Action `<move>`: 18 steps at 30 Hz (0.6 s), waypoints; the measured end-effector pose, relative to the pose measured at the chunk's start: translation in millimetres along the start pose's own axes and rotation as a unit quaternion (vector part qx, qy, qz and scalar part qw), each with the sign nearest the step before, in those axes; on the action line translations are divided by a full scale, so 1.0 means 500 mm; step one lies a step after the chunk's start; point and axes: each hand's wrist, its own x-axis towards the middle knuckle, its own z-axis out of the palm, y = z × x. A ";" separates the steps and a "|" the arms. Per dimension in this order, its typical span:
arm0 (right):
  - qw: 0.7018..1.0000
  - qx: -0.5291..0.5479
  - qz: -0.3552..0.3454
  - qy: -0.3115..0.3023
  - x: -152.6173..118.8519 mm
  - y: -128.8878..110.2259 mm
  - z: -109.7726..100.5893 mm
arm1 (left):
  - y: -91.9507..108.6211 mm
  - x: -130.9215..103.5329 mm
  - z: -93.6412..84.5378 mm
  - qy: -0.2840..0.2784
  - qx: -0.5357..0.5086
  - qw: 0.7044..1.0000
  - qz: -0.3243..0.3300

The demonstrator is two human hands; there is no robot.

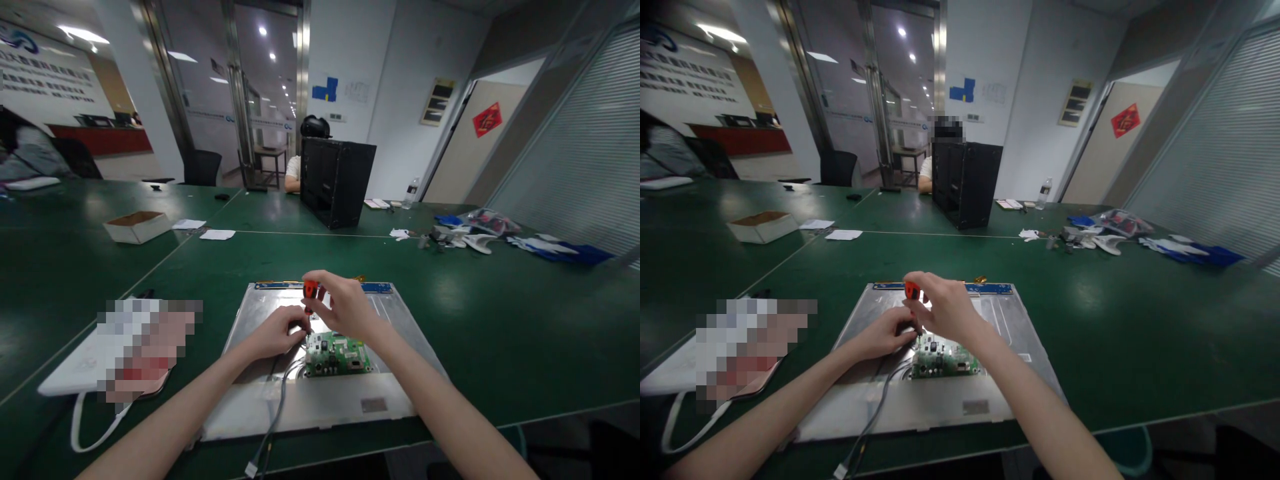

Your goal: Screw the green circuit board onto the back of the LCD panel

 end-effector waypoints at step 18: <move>0.943 -0.225 0.064 -0.238 0.095 -0.079 -0.037 | -0.002 -0.002 0.006 0.012 0.019 0.998 -0.061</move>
